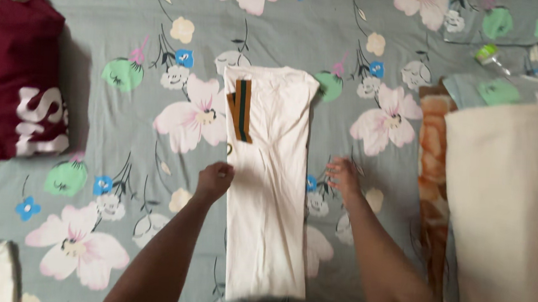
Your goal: The person folds a white t-shirt on a bed, smoothing it out, folding the sleeves and sides, then folding it in half and in thirds. The person then picks up a light green garment and begins to unfold it.
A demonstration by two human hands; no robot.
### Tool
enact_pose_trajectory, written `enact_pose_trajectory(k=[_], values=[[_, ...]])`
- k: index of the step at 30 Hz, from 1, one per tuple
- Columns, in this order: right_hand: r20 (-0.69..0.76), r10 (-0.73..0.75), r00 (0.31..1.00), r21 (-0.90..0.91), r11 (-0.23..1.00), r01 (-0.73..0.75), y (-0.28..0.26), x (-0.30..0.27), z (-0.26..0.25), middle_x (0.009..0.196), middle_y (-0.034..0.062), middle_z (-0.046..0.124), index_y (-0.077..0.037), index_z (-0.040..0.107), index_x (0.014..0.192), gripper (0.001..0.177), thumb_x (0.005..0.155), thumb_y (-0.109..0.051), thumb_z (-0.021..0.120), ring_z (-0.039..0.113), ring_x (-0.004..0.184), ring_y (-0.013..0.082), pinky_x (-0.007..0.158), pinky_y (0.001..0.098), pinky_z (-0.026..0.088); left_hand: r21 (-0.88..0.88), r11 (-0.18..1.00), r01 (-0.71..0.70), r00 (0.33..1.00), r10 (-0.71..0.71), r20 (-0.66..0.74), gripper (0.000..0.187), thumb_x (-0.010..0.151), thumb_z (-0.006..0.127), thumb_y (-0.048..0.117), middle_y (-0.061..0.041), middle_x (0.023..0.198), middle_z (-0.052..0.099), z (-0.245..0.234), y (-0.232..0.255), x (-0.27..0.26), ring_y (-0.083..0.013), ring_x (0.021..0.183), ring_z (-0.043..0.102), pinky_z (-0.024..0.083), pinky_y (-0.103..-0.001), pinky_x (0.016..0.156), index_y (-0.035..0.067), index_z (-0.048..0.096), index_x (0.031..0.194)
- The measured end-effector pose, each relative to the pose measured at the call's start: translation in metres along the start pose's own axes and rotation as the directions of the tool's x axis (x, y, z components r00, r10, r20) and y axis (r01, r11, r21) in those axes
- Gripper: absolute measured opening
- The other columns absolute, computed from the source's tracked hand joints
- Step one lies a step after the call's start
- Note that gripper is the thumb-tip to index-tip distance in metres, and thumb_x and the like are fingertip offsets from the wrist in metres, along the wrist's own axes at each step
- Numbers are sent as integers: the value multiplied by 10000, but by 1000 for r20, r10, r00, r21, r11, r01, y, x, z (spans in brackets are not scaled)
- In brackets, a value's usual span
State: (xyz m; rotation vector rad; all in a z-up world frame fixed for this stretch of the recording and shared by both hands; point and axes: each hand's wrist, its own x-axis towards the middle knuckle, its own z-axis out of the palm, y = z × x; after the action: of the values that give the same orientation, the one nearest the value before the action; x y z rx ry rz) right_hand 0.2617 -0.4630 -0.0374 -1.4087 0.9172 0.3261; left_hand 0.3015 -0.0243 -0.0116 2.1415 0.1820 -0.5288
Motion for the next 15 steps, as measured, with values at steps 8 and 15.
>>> enact_pose_trajectory(k=[8,15], values=[[142,-197,970,-85,974,210,-94,152,71,1305,36,674,-170,567,1439,520,923,-175,625,648,1117,159,834,347,555,318,857,-406,862,474,-178,507,895,689,122,-134,1397,594,-3,133,176,-360,1244,568,475,-475,1006,72,554,1381],[285,-590,755,-531,559,637,-194,138,116,1285,108,614,-140,450,1493,673,889,-50,732,654,904,143,724,276,548,477,775,-413,907,398,139,209,898,720,237,-56,1100,718,-20,185,232,-279,1191,572,335,-497,1036,124,735,1073]])
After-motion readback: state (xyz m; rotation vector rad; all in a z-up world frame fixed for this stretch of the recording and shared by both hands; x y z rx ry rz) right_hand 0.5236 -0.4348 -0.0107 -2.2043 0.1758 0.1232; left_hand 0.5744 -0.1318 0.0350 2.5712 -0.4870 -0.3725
